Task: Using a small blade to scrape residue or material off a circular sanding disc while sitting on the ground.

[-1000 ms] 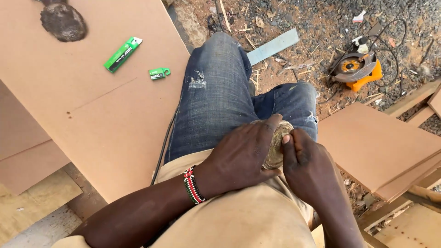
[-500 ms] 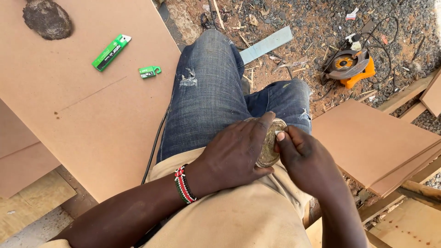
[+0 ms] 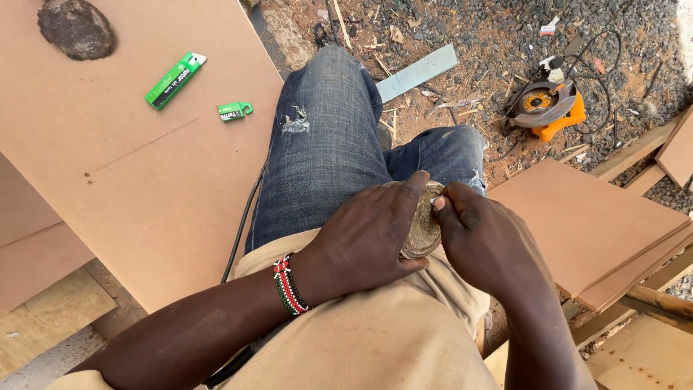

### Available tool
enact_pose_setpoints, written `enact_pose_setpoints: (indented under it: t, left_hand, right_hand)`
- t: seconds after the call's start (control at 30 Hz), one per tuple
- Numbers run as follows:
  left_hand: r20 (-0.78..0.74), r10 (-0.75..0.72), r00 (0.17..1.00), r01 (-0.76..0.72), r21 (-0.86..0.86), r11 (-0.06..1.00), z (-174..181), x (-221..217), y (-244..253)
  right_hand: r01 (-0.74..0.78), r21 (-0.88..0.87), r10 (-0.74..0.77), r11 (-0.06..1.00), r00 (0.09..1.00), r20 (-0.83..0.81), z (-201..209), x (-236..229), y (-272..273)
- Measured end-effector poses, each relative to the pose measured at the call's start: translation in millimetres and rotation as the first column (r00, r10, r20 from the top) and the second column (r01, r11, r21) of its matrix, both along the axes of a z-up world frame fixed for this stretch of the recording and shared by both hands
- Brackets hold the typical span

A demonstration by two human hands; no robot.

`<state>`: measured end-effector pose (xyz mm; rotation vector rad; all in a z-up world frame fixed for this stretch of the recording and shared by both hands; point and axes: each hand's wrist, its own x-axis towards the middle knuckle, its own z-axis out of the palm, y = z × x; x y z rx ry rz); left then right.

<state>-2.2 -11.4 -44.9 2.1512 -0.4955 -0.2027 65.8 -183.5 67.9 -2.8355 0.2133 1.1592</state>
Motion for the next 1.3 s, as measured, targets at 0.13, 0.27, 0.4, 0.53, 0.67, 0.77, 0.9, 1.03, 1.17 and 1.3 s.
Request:
enact_pose_setpoints:
  t: [0.13,0.27,0.4,0.53,0.67,0.77,0.9,1.03,1.17,1.3]
  left_hand:
    - [0.003,-0.001,1.000,0.001,0.020,1.000,-1,-1,1]
    - [0.007,0.013,1.000,-0.013,0.002,1.000,1,2,0]
    - [0.021,0.029,0.999,-0.029,0.009,1.000,-1,0,1]
    - [0.024,0.031,0.999,-0.031,0.001,1.000,2,0,2]
    - [-0.004,0.016,1.000,-0.016,-0.024,1.000,3,-4,1]
    - [-0.005,0.008,1.000,-0.009,-0.021,1.000,1,1,3]
    - [-0.035,0.082,0.996,-0.085,-0.091,0.992,1,4,10]
    - [0.028,0.077,0.997,-0.074,-0.083,0.994,6,3,10]
    - [-0.044,0.051,0.998,-0.056,-0.121,0.991,13,3,21]
    - [-0.022,0.039,0.999,-0.042,-0.158,0.986,10,1,30]
  right_hand:
    - [-0.009,0.048,0.001,0.999,0.988,0.154,-6,-18,4]
    - [-0.057,0.045,0.043,0.997,0.964,0.264,-11,-26,6]
    - [0.013,0.086,-0.034,0.996,0.968,0.250,-5,-27,12]
    - [0.070,0.119,-0.096,0.990,0.969,0.228,-4,-28,11]
    - [0.071,0.112,-0.094,0.991,0.972,0.215,-2,-33,11]
    - [0.092,0.131,-0.120,0.987,0.966,0.230,-4,-31,14]
    - [0.073,0.118,-0.087,0.990,0.989,0.116,3,-52,21]
    - [0.236,0.125,-0.240,0.964,0.971,0.018,13,-47,15]
    - [0.368,0.330,-0.376,0.869,0.926,-0.042,0,-49,-7]
    - [0.327,0.638,-0.447,0.697,0.894,0.030,-18,-49,-43]
